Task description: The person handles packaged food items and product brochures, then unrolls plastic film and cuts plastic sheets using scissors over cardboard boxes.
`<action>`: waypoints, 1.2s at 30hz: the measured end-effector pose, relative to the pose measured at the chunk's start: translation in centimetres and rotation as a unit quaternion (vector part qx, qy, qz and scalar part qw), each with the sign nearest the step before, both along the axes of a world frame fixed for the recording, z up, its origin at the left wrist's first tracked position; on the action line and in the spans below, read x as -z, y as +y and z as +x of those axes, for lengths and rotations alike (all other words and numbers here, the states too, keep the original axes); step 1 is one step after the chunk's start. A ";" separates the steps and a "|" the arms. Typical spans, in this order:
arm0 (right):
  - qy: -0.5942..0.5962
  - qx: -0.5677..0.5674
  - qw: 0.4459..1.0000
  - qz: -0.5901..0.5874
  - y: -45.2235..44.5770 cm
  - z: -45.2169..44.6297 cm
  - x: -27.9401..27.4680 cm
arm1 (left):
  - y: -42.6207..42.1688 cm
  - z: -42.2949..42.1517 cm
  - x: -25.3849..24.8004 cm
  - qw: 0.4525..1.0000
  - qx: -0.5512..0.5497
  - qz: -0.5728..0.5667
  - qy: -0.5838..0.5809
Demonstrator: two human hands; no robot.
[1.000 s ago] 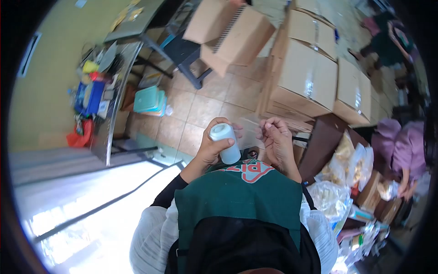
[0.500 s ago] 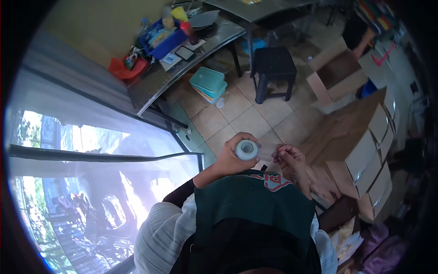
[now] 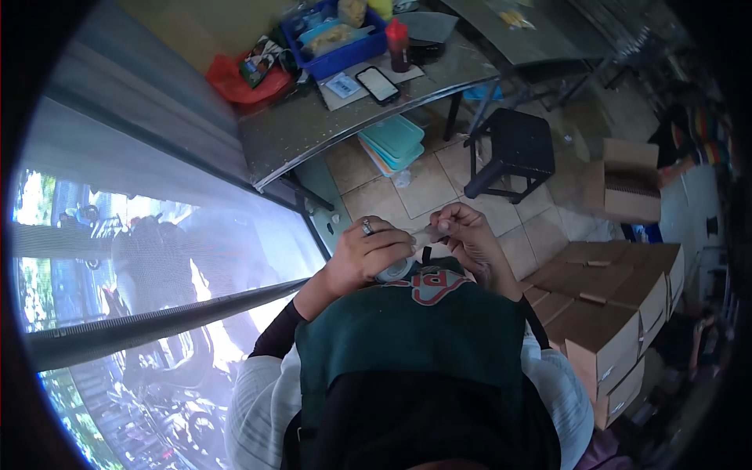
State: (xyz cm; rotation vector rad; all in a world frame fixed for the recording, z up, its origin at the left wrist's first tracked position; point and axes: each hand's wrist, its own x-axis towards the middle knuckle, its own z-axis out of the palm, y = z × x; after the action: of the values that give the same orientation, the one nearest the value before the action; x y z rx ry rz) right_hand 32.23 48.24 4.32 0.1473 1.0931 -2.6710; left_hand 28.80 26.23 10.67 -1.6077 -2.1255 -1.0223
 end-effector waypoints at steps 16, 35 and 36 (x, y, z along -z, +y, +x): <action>-0.010 -0.364 0.926 0.103 -8.6 -30.5 -2.8 | -4.8 -13.0 -1.8 0.927 -0.353 -0.061 0.111; 0.001 -0.671 0.710 0.214 -21.7 -29.7 -2.4 | -2.1 -7.0 0.7 0.689 -0.666 -0.269 0.092; 0.012 -0.691 0.691 0.214 -22.3 -29.7 -1.0 | -2.1 -6.4 0.8 0.680 -0.674 -0.272 0.096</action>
State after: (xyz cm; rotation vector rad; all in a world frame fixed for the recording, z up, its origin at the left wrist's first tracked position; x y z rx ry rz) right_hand 2.57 25.90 5.37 -0.4639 1.0937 -1.0386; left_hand 22.37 24.15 9.86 0.1219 -2.6058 0.2970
